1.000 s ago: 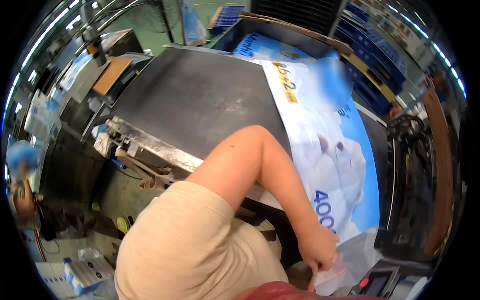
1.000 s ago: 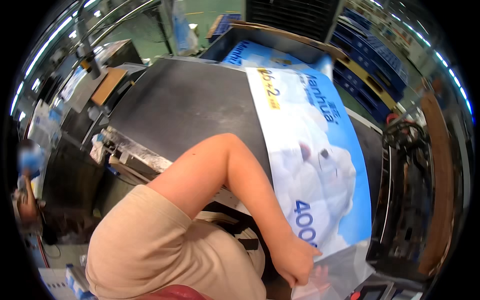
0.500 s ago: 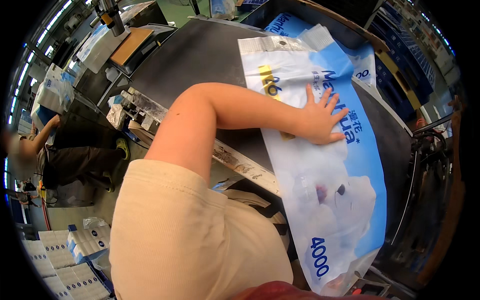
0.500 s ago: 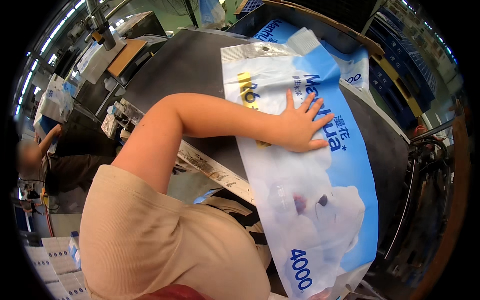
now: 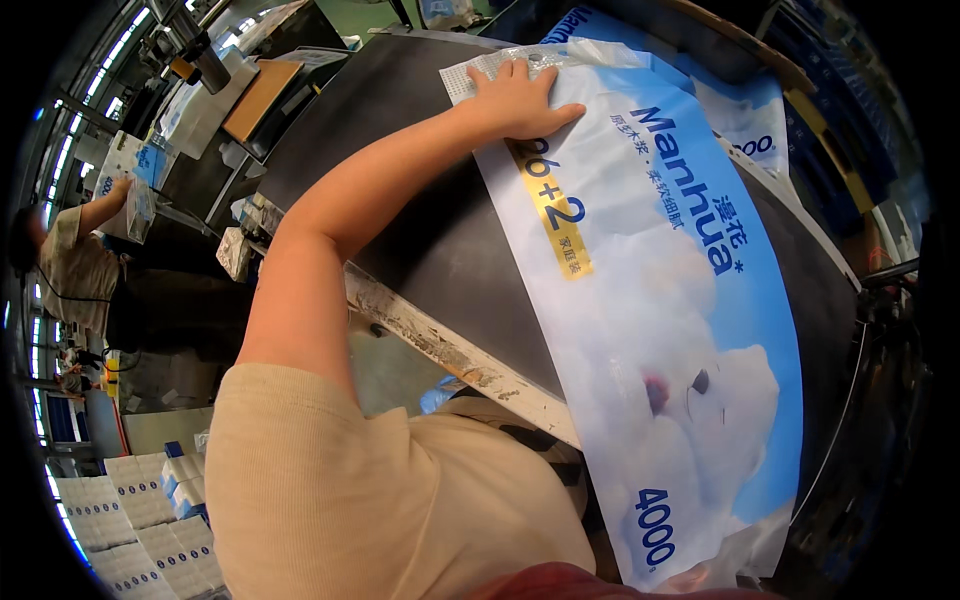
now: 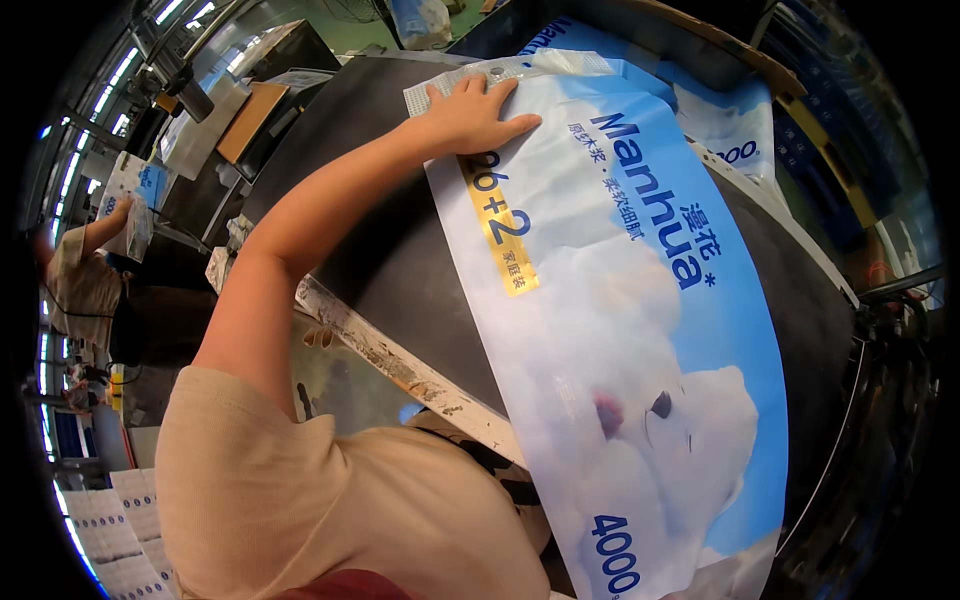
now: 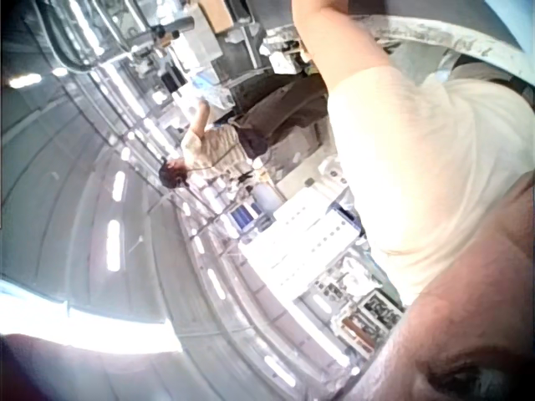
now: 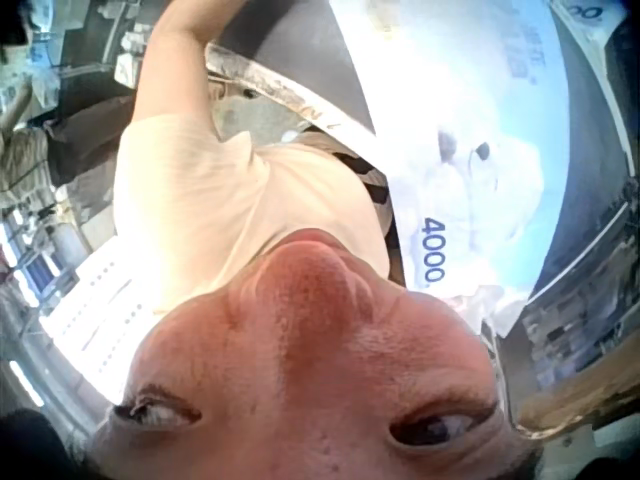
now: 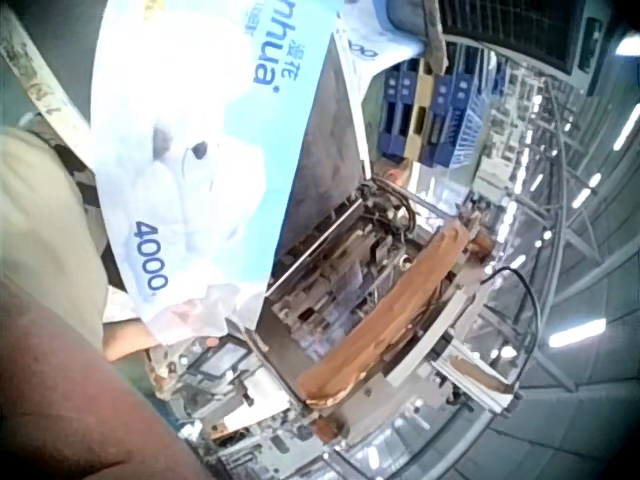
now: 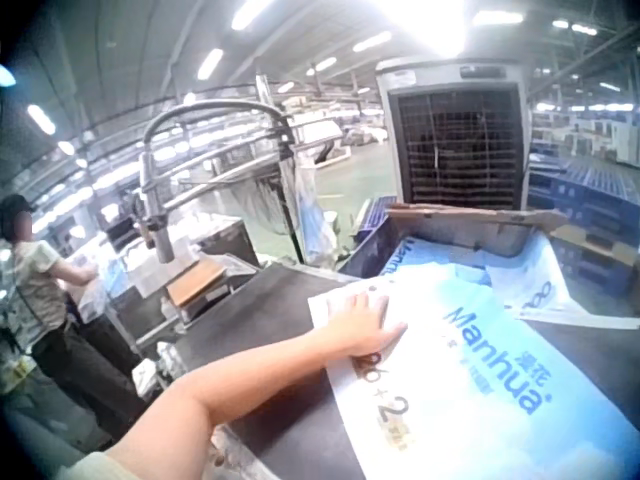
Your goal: The person places bundles of paper rolls into a large plastic bag by hand and then feeds the bag into a packaging machine for sealing.
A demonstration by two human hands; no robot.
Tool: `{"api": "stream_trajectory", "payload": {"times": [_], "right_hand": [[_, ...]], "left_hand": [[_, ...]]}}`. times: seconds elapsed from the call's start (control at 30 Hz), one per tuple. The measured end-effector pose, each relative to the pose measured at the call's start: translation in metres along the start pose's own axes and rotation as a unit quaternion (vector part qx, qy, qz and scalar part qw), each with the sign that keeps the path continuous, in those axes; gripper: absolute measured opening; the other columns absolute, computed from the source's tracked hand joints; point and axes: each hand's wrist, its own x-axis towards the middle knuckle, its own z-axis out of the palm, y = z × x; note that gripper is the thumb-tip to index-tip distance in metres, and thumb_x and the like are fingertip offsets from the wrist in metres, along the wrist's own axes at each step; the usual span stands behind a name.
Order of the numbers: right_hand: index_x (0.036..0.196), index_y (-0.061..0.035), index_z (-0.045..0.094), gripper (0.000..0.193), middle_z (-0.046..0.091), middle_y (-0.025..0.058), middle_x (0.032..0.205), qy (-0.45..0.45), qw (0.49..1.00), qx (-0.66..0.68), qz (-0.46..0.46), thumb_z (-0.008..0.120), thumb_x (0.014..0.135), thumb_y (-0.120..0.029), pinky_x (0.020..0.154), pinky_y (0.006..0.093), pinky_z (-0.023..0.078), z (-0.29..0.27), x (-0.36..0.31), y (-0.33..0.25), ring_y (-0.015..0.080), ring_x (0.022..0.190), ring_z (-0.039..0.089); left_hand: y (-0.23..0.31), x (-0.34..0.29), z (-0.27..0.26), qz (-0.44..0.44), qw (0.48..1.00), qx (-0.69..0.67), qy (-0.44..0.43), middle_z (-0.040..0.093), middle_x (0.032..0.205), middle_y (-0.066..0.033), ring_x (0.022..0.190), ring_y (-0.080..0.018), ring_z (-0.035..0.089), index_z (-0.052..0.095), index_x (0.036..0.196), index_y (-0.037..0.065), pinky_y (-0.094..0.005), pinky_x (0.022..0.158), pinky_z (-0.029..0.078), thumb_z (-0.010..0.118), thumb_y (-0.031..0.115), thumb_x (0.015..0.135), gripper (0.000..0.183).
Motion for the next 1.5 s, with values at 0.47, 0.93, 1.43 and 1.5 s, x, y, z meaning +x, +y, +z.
{"api": "stream_trajectory", "payload": {"times": [0.47, 0.93, 1.43, 1.5], "right_hand": [[0.132, -0.0052, 0.04, 0.054, 0.046, 0.0076, 0.12, 0.036, 0.999, -0.025, 0.006, 0.057, 0.091, -0.036, 0.082, 0.0388, 0.047, 0.0, 0.003, -0.007, 0.0244, 0.103, 0.051], [0.127, -0.0048, 0.046, 0.046, 0.052, 0.0051, 0.11, 0.125, 0.989, 0.074, -0.019, 0.06, 0.091, -0.029, 0.078, 0.0369, 0.047, -0.013, -0.01, -0.037, 0.021, 0.095, 0.053], [0.122, -0.0043, 0.052, 0.037, 0.057, 0.0023, 0.099, -0.001, 0.987, 0.157, 0.02, 0.064, 0.09, -0.021, 0.073, 0.0349, 0.047, 0.005, 0.011, -0.064, 0.0172, 0.086, 0.056], [0.111, -0.0047, 0.055, 0.029, 0.055, 0.0024, 0.09, -0.05, 0.991, 0.119, 0.034, 0.066, 0.089, -0.02, 0.073, 0.0346, 0.047, -0.011, 0.022, -0.054, 0.0166, 0.081, 0.055]], "left_hand": [[0.059, 0.174, 0.007, -0.029, 0.968, -0.191, -0.163, 0.058, 0.129, -0.0198, 0.113, -0.0313, 0.061, 0.066, 0.121, 0.005, -0.0324, 0.097, 0.042, 0.072, 0.053, 0.078, 0.065], [0.045, 0.153, -0.005, -0.018, 0.824, -0.551, -0.127, 0.057, 0.126, -0.0184, 0.098, -0.02, 0.063, 0.041, 0.144, 0.008, -0.0307, 0.084, 0.052, 0.052, -0.003, 0.086, 0.061], [-0.013, 0.007, -0.174, 0.101, 0.982, -0.138, -0.076, 0.062, 0.071, -0.0074, 0.057, -0.0176, 0.064, 0.054, 0.085, 0.001, -0.0349, 0.054, 0.052, 0.047, 0.034, 0.1, 0.038], [0.061, -0.045, -0.207, 0.135, 0.954, -0.187, -0.194, 0.061, 0.074, -0.0052, 0.058, -0.0156, 0.063, 0.053, 0.09, 0.001, -0.0311, 0.053, 0.053, 0.05, 0.036, 0.099, 0.037]]}}
